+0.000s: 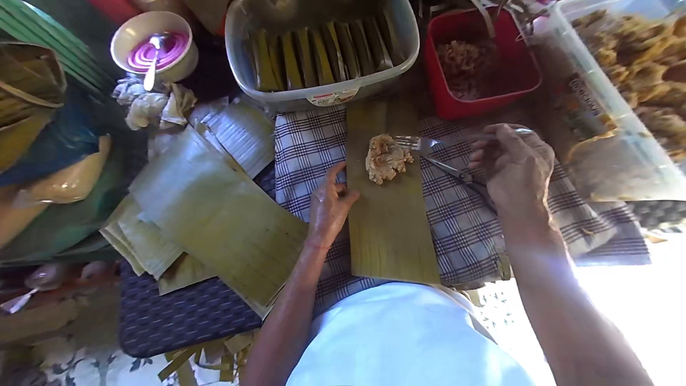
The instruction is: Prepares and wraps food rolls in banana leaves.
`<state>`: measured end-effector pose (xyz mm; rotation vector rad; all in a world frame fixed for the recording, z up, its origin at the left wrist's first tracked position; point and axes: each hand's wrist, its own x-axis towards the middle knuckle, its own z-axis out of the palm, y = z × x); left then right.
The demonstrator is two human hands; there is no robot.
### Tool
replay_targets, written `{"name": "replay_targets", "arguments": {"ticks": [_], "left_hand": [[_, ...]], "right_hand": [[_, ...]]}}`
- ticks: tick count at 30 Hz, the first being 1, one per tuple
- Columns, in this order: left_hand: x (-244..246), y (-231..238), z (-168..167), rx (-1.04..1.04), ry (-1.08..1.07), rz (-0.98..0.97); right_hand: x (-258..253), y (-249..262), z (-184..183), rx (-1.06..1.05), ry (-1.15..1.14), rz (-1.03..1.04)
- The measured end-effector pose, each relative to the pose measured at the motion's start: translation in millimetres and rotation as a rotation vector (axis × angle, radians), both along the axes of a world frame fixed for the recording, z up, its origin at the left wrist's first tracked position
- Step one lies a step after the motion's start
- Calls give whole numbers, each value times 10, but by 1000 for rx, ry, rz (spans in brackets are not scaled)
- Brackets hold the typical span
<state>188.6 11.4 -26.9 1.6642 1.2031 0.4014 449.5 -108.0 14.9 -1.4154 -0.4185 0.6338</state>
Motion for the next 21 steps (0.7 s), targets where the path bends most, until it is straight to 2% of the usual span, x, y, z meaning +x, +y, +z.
{"name": "replay_targets", "arguments": {"ticks": [3, 6, 10, 14, 17, 21], "left_hand": [[-3, 5, -14, 12, -1, 3], [-7, 8, -16, 9, -7, 2], [-6, 3, -12, 6, -12, 9], [-8, 5, -4, 9, -10, 2], [-10, 7, -17, 8, -11, -1], [-7, 5, -17, 10, -22, 3]], "right_hand": [[29, 69, 109, 99, 75, -73], [37, 149, 193, 159, -31, -48], [-74, 270, 99, 91, -157, 21], [-121, 258, -107, 26, -86, 8], [-160, 154, -75, -64, -32, 43], [-108, 63, 20, -103, -86, 133]]}}
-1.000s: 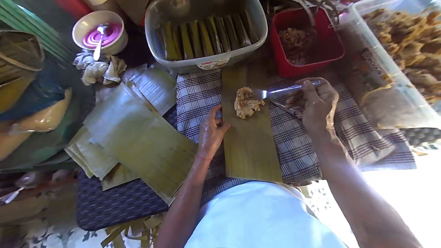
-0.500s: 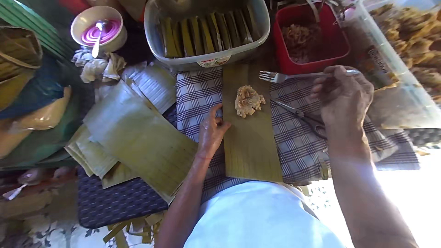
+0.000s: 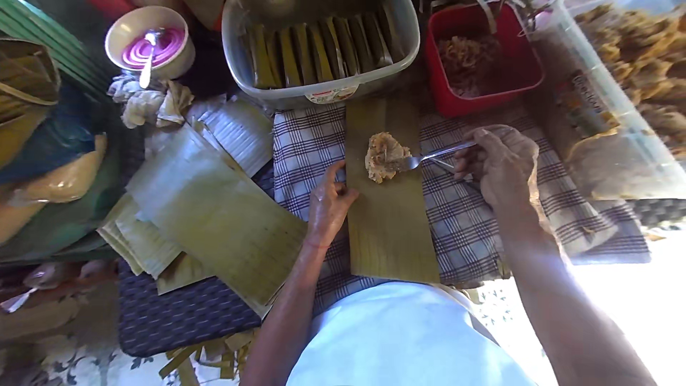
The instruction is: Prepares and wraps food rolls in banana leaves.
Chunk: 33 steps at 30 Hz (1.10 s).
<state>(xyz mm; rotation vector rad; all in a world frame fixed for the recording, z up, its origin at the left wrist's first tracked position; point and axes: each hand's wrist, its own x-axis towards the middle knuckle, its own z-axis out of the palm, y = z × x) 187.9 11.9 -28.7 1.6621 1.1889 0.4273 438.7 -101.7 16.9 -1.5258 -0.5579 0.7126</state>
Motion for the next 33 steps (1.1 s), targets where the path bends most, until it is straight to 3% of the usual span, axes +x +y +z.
{"name": "replay_targets", "arguments": {"ticks": [6, 12, 15, 20, 25, 30, 33], "left_hand": [[1, -3, 6, -10, -15, 11], [-7, -3, 4, 11, 22, -5], [-1, -3, 6, 8, 10, -6], [5, -5, 13, 6, 19, 2], [13, 1, 20, -14, 45, -3], [3, -4, 22, -18, 33, 5], [-25, -41, 41, -18, 50, -13]], "right_hand": [[-3, 209, 12, 79, 42, -119], [12, 52, -3, -65, 8, -22], [77, 46, 139, -32, -40, -53], [431, 95, 259, 206, -45, -190], [816, 342, 60, 440, 144, -368], [529, 168, 12, 361, 166, -287], [141, -347, -70, 52, -230, -14]]}}
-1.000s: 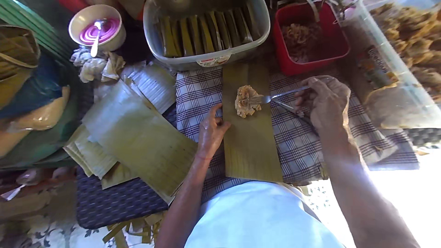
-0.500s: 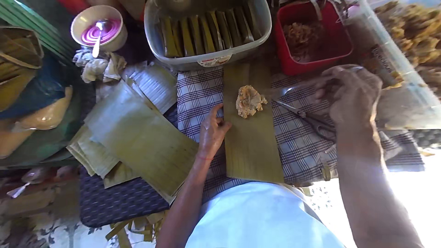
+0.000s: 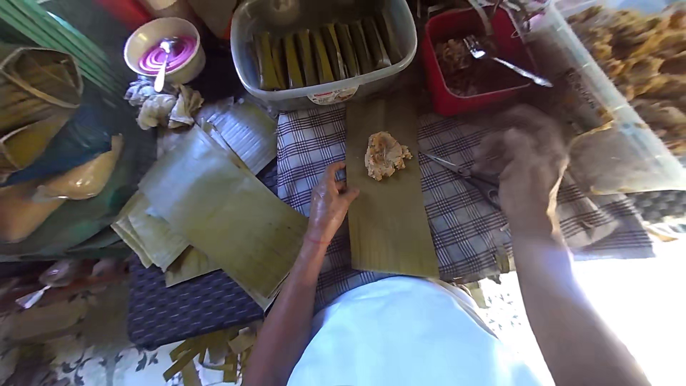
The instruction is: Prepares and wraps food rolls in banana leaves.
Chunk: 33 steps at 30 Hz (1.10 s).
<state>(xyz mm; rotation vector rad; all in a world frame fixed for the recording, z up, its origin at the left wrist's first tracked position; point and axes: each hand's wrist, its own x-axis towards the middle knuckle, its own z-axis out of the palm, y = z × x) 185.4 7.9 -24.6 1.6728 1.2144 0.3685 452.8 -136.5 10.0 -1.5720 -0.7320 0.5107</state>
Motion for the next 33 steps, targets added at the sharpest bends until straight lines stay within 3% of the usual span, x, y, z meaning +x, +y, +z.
{"name": "replay_targets", "arguments": {"ticks": [3, 6, 9, 14, 16, 21, 25, 29, 31, 33], "left_hand": [[-71, -133, 71, -23, 105, -86], [-108, -321, 93, -27, 254, -164], [-112, -534, 107, -81, 280, -165], [-226, -872, 65, -230, 62, -204], [-271, -837, 66, -165, 91, -248], [-228, -323, 59, 42, 15, -46], [-123, -192, -48, 70, -115, 40], [-101, -258, -95, 141, -129, 53], [-96, -258, -99, 88, -177, 80], [-83, -247, -82, 28, -225, 121]], "right_hand": [[-477, -401, -164, -472, -583, 232], [-805, -571, -550, -465, -831, 216], [-898, -528, -587, -412, -656, 222], [-741, -335, -394, -172, 233, 373], [-658, -181, -391, -82, 391, 472], [-780, 226, -322, 13, 312, 579], [-1187, 446, -155, -210, -306, 630], [-1405, 496, -393, -392, -709, 661], [-1256, 519, -307, -404, -629, 749], [-1058, 543, -121, -326, -294, 747]]}}
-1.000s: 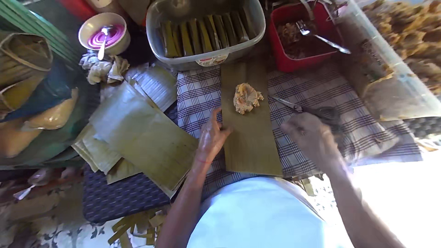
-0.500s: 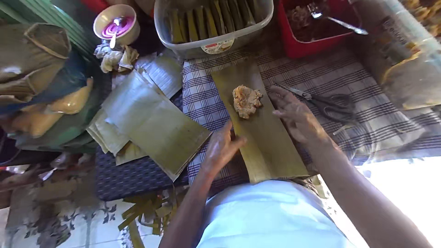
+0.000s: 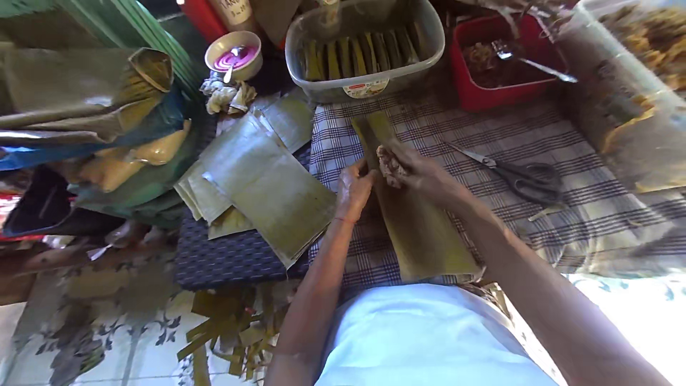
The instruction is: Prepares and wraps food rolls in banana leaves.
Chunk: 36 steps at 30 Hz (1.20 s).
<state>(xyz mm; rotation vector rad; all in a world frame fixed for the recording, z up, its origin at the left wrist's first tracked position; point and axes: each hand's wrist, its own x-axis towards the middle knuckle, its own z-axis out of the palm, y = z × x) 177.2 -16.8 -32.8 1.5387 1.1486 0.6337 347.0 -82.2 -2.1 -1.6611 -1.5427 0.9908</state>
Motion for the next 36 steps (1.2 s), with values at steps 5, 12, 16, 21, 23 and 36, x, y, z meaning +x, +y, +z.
{"name": "replay_targets", "arguments": {"ticks": [5, 12, 16, 21, 23, 36], "left_hand": [[236, 31, 195, 2, -75, 36], [958, -44, 608, 341, 593, -329], [1103, -79, 604, 341, 804, -364], [830, 186, 445, 304, 532, -336], [629, 238, 358, 239, 270, -230], [318, 84, 248, -128, -35, 140]], "right_hand": [[201, -41, -246, 100, 521, -378], [233, -35, -377, 203, 706, -275], [267, -121, -394, 210, 598, -244], [176, -83, -336, 250, 608, -224], [91, 13, -207, 242, 512, -199], [446, -20, -206, 12, 377, -344]]}}
